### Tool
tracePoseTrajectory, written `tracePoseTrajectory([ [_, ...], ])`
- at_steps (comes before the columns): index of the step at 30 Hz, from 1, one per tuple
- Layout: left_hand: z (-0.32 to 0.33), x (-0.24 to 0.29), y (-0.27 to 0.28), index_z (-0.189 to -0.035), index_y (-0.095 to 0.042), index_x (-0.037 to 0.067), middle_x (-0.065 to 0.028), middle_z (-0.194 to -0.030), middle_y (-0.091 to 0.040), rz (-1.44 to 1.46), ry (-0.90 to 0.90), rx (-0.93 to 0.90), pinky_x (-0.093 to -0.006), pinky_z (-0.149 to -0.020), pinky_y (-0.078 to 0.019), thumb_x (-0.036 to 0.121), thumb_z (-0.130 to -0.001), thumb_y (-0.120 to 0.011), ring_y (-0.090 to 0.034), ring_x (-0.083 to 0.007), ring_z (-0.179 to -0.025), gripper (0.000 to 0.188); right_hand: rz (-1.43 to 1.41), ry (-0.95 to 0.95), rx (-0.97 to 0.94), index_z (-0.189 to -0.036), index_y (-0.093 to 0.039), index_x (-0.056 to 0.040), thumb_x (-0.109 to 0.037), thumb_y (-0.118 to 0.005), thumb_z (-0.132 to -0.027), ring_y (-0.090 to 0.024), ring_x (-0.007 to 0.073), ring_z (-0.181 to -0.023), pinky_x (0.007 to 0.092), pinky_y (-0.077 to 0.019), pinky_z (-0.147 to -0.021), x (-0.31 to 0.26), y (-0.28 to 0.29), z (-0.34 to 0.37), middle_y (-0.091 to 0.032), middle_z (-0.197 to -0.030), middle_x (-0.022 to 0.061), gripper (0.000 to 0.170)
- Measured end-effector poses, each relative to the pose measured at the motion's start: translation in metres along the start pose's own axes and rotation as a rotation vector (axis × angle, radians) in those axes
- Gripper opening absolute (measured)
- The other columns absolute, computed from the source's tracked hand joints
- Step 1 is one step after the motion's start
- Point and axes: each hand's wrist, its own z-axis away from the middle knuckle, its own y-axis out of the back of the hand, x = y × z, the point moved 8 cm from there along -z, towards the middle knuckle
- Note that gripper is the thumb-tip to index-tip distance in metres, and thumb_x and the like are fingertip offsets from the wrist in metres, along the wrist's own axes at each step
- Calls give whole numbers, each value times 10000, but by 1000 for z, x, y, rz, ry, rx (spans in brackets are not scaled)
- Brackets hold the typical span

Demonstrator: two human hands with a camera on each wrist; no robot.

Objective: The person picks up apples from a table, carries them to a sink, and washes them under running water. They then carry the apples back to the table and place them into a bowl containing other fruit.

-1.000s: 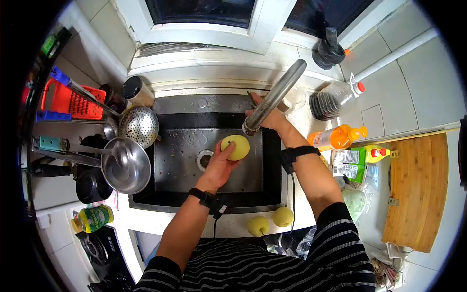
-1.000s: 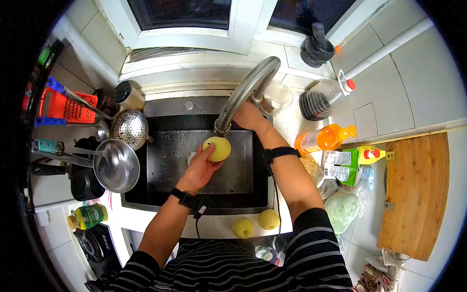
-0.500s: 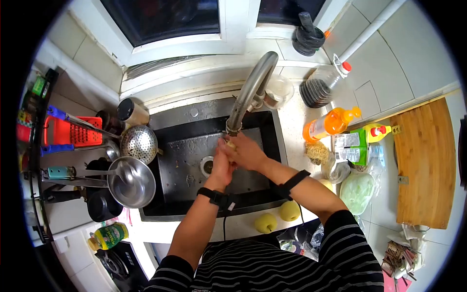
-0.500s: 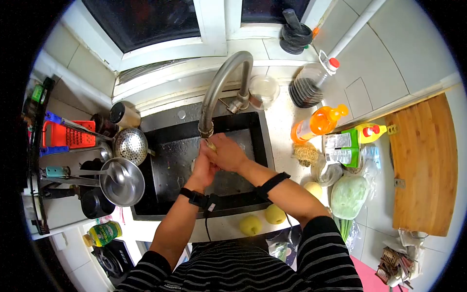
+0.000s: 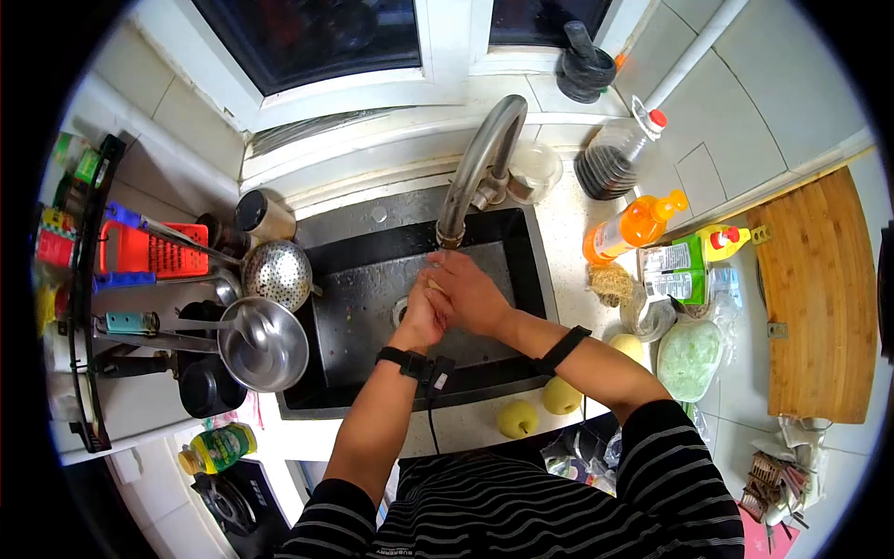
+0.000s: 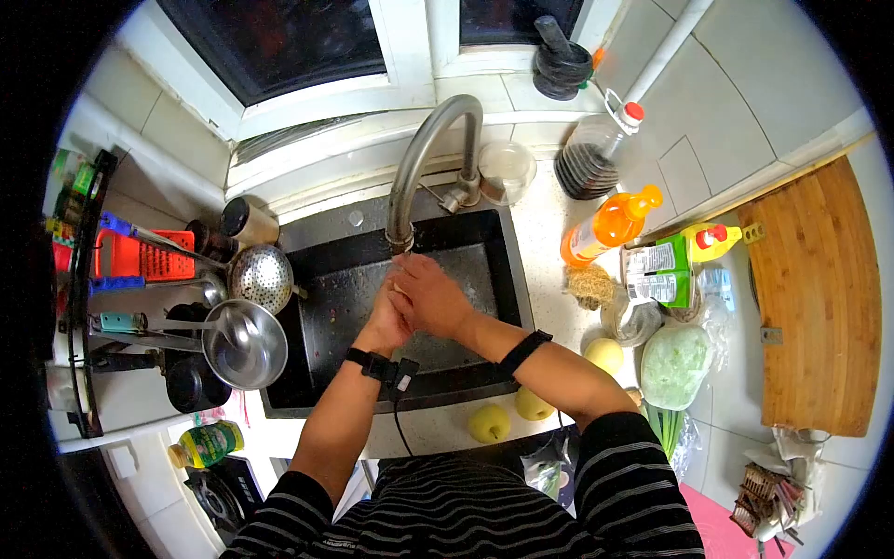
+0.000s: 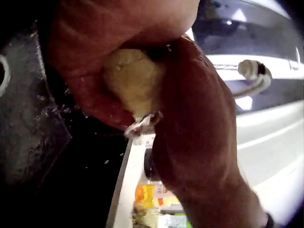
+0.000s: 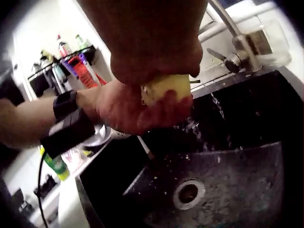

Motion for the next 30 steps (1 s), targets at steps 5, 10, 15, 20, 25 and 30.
tracePoseTrajectory([
  [5,9,-7,-7,-1272,-505,189,-15,-1259,-542,-241,-171,189,-370,-866,-491,505,-987,-433,-556,-179,-1098,432,-197,-699,-100,-1057,-610,-61,-318,-486,-964,-600,410,-998,450,-481,-838,66,-21,15,-592,-1165,205,300],
  [10,5,-6,4,-1280,-500,161,-32,-1237,-575,-185,-182,79,-396,-850,-498,442,-1002,-438,-580,-214,-1085,400,-348,-823,-158,-1130,-577,-61,-375,-418,-991,-599,402,-1024,440,-479,-840,77,-34,32,-612,-1147,218,378],
  [15,12,-9,22,-1276,-494,135,-57,-1202,-598,-109,-20,12,-408,-869,-494,385,-1006,-448,-589,-234,-1094,371,-127,-449,-412,-1239,-526,-28,-332,-452,-975,-559,397,-1112,419,-445,-941,109,-20,12,-585,-1196,238,410],
  [20,29,1,26,-1308,-465,138,-70,-1257,-566,-128,-83,60,-446,-919,-480,276,-978,-518,-570,-251,-1136,362,-120,-493,-520,-1374,-415,36,-255,-482,-951,-487,368,-1250,385,-393,-1052,140,-17,-38,-487,-1363,246,519],
  [25,49,1,30,-1351,-412,174,-70,-1288,-528,-153,-105,149,-475,-912,-472,193,-933,-571,-555,-268,-1147,448,-30,-447,-560,-1435,-317,49,-206,-502,-936,-461,359,-1285,376,-369,-1078,184,-50,-54,-456,-1409,228,589],
  [30,61,-5,44,-1385,-385,170,-69,-1298,-521,-193,-103,177,-462,-925,-470,199,-938,-558,-545,-272,-1164,480,-146,-584,-537,-1433,-320,42,-256,-521,-947,-479,359,-1265,372,-384,-1063,165,-16,-66,-472,-1392,234,605],
])
